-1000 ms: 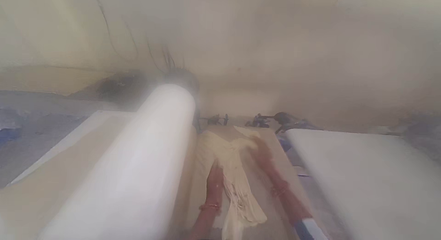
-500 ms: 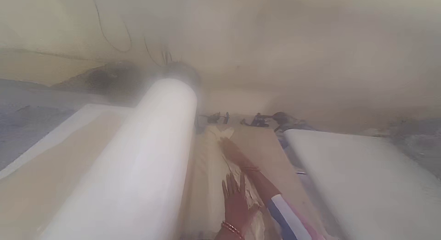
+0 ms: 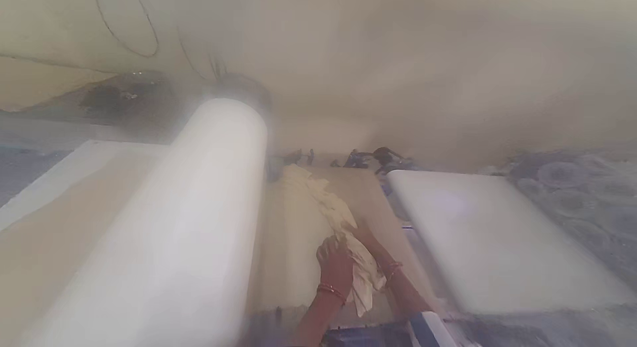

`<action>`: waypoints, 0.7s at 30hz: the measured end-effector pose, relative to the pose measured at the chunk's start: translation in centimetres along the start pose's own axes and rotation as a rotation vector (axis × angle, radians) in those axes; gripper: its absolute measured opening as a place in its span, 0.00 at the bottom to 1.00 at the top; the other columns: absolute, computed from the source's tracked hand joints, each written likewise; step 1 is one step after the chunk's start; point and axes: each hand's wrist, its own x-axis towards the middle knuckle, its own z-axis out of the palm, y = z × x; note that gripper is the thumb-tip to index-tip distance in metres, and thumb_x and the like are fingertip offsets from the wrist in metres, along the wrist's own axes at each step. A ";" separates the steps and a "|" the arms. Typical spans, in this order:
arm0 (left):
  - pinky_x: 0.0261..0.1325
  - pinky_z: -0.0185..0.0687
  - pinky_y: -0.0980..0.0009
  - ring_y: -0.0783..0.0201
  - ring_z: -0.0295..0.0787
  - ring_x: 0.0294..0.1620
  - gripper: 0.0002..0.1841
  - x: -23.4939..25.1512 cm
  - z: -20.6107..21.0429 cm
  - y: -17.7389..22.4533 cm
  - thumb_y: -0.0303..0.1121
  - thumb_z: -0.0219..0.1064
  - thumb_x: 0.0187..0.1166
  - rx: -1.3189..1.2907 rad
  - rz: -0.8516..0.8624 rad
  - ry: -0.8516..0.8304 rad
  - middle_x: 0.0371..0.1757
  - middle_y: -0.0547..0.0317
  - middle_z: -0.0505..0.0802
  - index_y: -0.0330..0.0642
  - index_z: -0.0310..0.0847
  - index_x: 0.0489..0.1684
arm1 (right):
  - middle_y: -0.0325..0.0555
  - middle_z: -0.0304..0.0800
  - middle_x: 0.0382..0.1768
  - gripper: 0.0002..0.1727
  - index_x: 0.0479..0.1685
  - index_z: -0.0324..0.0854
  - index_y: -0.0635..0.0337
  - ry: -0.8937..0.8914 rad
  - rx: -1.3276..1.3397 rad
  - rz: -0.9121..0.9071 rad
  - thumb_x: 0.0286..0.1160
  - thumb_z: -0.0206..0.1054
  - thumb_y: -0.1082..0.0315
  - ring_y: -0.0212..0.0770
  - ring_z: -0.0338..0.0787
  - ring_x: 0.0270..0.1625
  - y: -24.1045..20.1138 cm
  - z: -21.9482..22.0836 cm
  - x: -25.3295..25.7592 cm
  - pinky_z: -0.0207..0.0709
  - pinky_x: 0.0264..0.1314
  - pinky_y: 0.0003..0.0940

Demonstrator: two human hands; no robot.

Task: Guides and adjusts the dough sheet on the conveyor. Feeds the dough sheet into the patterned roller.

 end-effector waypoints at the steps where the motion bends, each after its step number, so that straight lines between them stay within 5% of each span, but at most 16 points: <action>1: 0.87 0.57 0.41 0.39 0.64 0.88 0.32 0.0 -0.1 0.0 0.35 0.66 0.80 -0.071 -0.020 0.029 0.86 0.36 0.71 0.36 0.66 0.86 | 0.54 0.64 0.89 0.43 0.91 0.59 0.59 0.014 0.126 -0.054 0.75 0.67 0.53 0.42 0.66 0.89 -0.9 0.6 -0.1 0.56 0.93 0.43; 2: 0.89 0.57 0.46 0.39 0.63 0.88 0.34 -0.1 -0.4 -0.1 0.30 0.66 0.78 -0.154 -0.038 0.056 0.87 0.32 0.68 0.28 0.61 0.86 | 0.53 0.66 0.88 0.42 0.91 0.60 0.61 -0.003 0.210 -0.126 0.73 0.68 0.62 0.37 0.69 0.87 -1.9 1.3 0.0 0.63 0.89 0.37; 4: 0.93 0.51 0.51 0.35 0.56 0.90 0.40 -0.6 -1.2 -0.8 0.18 0.66 0.70 -0.395 -0.052 0.142 0.87 0.23 0.63 0.19 0.52 0.87 | 0.56 0.67 0.88 0.40 0.88 0.65 0.65 0.027 0.114 -0.194 0.67 0.67 0.74 0.42 0.68 0.89 -4.3 3.7 0.0 0.61 0.91 0.39; 6: 0.94 0.46 0.53 0.35 0.48 0.93 0.43 -1.7 -2.1 -1.9 0.10 0.60 0.66 -0.585 -0.065 0.243 0.90 0.21 0.54 0.18 0.44 0.89 | 0.66 0.56 0.91 0.42 0.90 0.62 0.62 -0.006 -0.108 -0.105 0.70 0.69 0.68 0.62 0.54 0.94 -7.2 6.3 -0.5 0.44 0.96 0.57; 8: 0.88 0.61 0.56 0.39 0.59 0.90 0.39 -2.7 -2.3 -3.6 0.09 0.52 0.70 -0.795 -0.106 0.398 0.90 0.24 0.57 0.22 0.46 0.89 | 0.67 0.44 0.94 0.44 0.93 0.57 0.59 -0.115 -0.014 -0.062 0.74 0.69 0.59 0.69 0.38 0.96 -9.2 7.0 -0.7 0.29 0.93 0.69; 11: 0.81 0.70 0.53 0.40 0.71 0.83 0.30 -3.7 -2.8 -5.6 0.18 0.48 0.79 -1.004 -0.130 0.582 0.85 0.26 0.68 0.23 0.58 0.85 | 0.61 0.59 0.90 0.36 0.86 0.67 0.64 -0.008 0.147 -0.190 0.76 0.67 0.63 0.56 0.54 0.94 -8.4 5.0 0.9 0.47 0.95 0.53; 14: 0.91 0.54 0.49 0.39 0.60 0.90 0.29 -4.5 -3.4 -4.7 0.28 0.54 0.80 -0.674 0.061 0.617 0.86 0.29 0.70 0.22 0.65 0.82 | 0.62 0.56 0.92 0.45 0.90 0.65 0.55 0.207 -0.282 -0.078 0.74 0.65 0.39 0.64 0.50 0.95 -4.2 2.6 3.3 0.36 0.94 0.68; 17: 0.89 0.41 0.30 0.25 0.48 0.91 0.41 -5.2 -2.7 -0.7 0.45 0.70 0.73 -0.169 0.129 0.335 0.90 0.29 0.63 0.29 0.65 0.85 | 0.61 0.35 0.96 0.61 0.98 0.42 0.42 0.096 -0.394 0.206 0.66 0.55 0.18 0.70 0.30 0.96 -2.5 2.4 5.6 0.15 0.87 0.82; 19: 0.89 0.23 0.27 0.26 0.29 0.94 0.59 -5.3 -1.5 2.0 0.57 0.76 0.65 0.041 0.031 0.018 0.94 0.27 0.45 0.30 0.45 0.94 | 0.59 0.38 0.96 0.63 0.98 0.41 0.48 0.098 -0.285 0.146 0.65 0.63 0.23 0.67 0.32 0.97 -2.1 3.6 7.5 0.14 0.85 0.84; 21: 0.87 0.17 0.25 0.28 0.22 0.95 0.70 -4.6 0.6 3.0 0.58 0.80 0.56 0.180 -0.053 -0.070 0.94 0.27 0.35 0.29 0.34 0.94 | 0.60 0.41 0.96 0.59 0.97 0.42 0.55 0.101 -0.134 0.053 0.67 0.73 0.44 0.62 0.39 0.97 -2.7 4.4 8.6 0.25 0.90 0.77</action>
